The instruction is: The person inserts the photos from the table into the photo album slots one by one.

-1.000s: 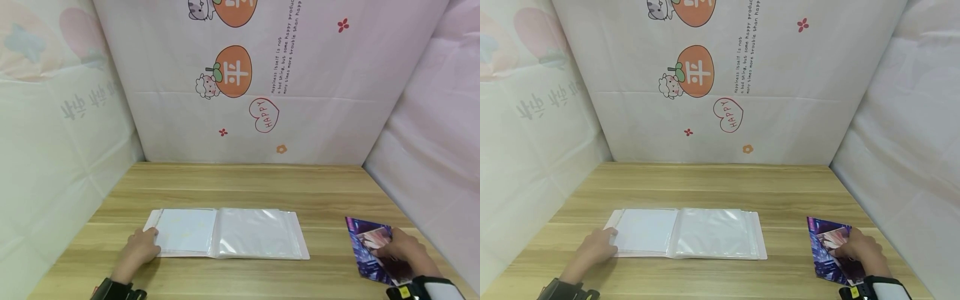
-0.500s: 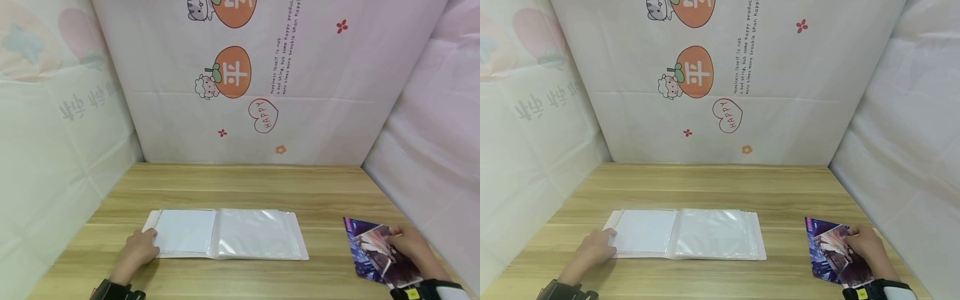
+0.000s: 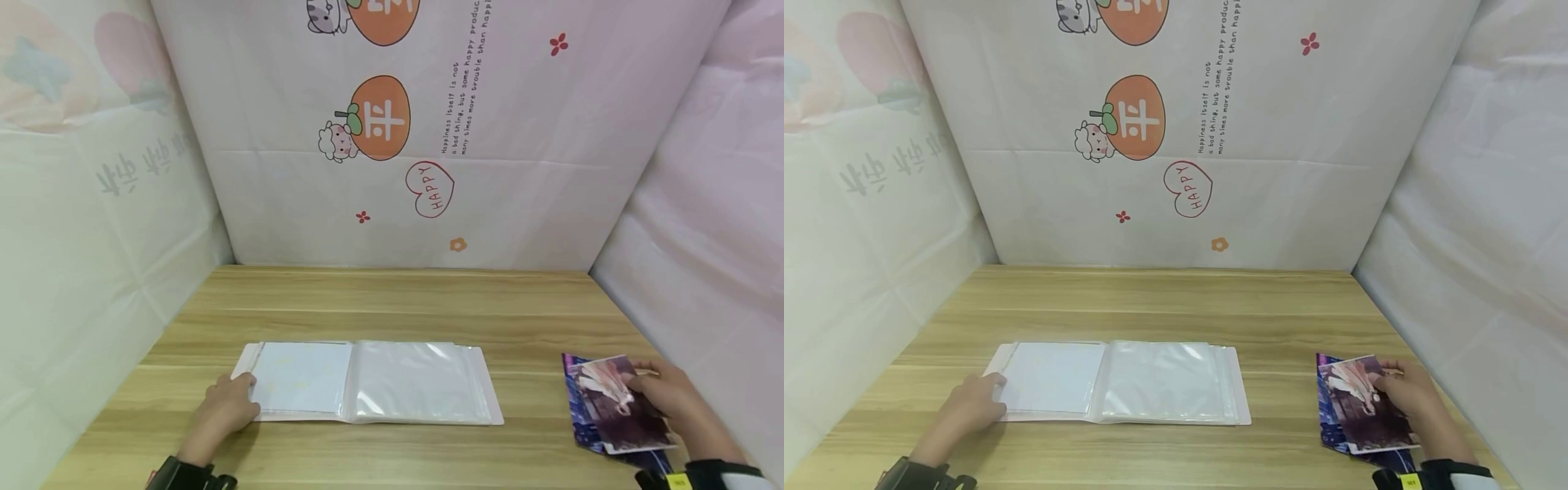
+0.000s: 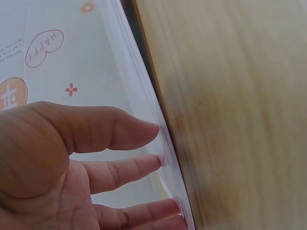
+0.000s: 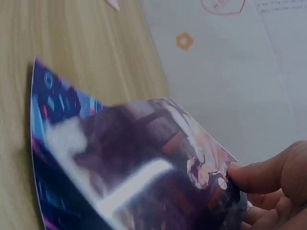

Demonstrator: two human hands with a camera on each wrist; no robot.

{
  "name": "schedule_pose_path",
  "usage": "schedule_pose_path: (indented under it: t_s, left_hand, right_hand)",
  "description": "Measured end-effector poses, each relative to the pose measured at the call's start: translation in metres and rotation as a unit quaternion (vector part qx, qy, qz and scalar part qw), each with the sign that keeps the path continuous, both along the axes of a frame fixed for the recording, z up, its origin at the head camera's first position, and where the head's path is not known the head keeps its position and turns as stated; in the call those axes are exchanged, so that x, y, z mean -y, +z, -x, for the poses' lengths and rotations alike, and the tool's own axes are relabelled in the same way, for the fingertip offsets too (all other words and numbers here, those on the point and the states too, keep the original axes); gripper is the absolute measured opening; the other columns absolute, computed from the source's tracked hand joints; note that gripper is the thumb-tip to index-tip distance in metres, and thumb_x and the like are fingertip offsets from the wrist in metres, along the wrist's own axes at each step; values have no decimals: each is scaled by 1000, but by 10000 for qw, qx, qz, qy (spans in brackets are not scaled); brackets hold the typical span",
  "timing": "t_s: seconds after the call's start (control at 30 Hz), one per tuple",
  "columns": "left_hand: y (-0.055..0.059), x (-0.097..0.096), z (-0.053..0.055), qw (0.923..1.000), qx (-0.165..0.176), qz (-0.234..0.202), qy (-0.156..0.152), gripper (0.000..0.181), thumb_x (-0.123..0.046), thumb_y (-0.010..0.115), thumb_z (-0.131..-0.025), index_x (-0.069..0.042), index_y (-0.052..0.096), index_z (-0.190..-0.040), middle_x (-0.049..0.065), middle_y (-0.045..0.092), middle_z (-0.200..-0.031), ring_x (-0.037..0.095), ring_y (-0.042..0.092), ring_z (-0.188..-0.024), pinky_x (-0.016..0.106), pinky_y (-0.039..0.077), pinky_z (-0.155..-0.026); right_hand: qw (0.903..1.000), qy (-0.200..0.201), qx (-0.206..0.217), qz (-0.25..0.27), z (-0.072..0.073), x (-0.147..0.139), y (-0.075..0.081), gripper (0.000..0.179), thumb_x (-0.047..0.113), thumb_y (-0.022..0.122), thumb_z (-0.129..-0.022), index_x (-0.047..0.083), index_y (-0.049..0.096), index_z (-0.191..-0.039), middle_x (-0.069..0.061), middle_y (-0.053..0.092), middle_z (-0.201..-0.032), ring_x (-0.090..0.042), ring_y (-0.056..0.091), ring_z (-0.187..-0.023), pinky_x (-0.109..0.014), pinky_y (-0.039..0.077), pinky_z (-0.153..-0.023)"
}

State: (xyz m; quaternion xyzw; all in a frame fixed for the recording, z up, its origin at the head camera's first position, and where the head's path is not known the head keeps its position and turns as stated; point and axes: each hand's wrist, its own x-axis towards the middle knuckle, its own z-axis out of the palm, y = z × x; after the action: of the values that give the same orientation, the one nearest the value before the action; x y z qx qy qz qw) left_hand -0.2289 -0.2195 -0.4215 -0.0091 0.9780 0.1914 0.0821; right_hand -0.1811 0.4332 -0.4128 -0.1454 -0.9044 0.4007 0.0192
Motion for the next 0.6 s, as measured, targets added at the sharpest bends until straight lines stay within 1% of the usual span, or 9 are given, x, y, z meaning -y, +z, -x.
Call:
schedule_pose_path:
  t_s: [0.07,0.1,0.2,0.3,0.33,0.4,0.47,0.5,0.6]
  left_hand:
    - [0,0,0,10000,-13,1,0,46,-9,64,-72,9,55,-114,27,47,-98,39,46,-84,48,43,-62]
    - [0,0,-1,10000,-24,5,0,46,-10,64,-72,9,55,-114,27,47,-98,39,46,-84,47,43,-62]
    - [1,0,-2,10000,-33,-2,-4,46,-10,63,-72,8,56,-114,27,47,-99,39,46,-84,48,43,-62]
    - [2,0,-2,10000,-19,-17,-5,46,-10,63,-73,8,55,-114,27,47,-100,39,46,-85,49,43,-63]
    - [2,-1,-2,10000,-14,-22,-4,46,-10,63,-73,8,55,-114,27,47,-100,39,46,-85,49,43,-63]
    - [3,-1,-2,10000,-12,-25,-16,46,-10,63,-73,9,55,-114,27,47,-100,39,46,-85,49,43,-64]
    - [2,-1,-2,10000,-32,-18,-33,45,-10,64,-73,9,56,-113,27,47,-99,39,46,-85,49,43,-64]
    - [2,0,-2,10000,-46,-10,-42,45,-10,64,-73,9,56,-113,27,48,-99,39,47,-85,49,43,-65]
    - [1,1,-2,10000,-54,10,-54,46,-10,64,-72,9,57,-113,27,49,-100,37,48,-84,49,44,-65]
  right_hand:
    - [9995,35,-183,262,0,9,1,54,13,53,-91,-16,29,-130,-25,56,-90,-14,55,-66,-31,48,-56]
    - [9991,55,-330,256,0,15,2,55,11,53,-91,-14,27,-132,-22,57,-88,-13,55,-64,-31,48,-55]
    - [9962,149,-814,275,2,30,4,51,6,53,-91,-9,30,-134,-22,58,-89,-11,54,-63,-31,47,-53]
    - [9942,232,-1012,283,5,45,7,49,6,52,-91,-8,32,-133,-27,57,-97,-10,54,-67,-31,48,-55]
    - [9939,261,-974,453,7,50,8,49,5,52,-92,-8,31,-133,-26,58,-94,-11,55,-67,-31,48,-55]
    - [9931,234,-897,719,10,60,9,48,5,52,-92,-9,31,-132,-17,61,-85,-13,55,-61,-32,48,-52]
    - [9925,203,-793,907,13,69,10,48,4,52,-92,-11,28,-132,-10,62,-80,-13,55,-60,-31,48,-52]
    - [9915,164,-760,1046,15,74,10,48,4,51,-92,-11,28,-130,-8,62,-79,-12,56,-60,-31,49,-52]
    - [9890,163,-672,1309,20,86,9,44,4,51,-92,-12,29,-127,-8,63,-84,-11,57,-65,-32,51,-56]
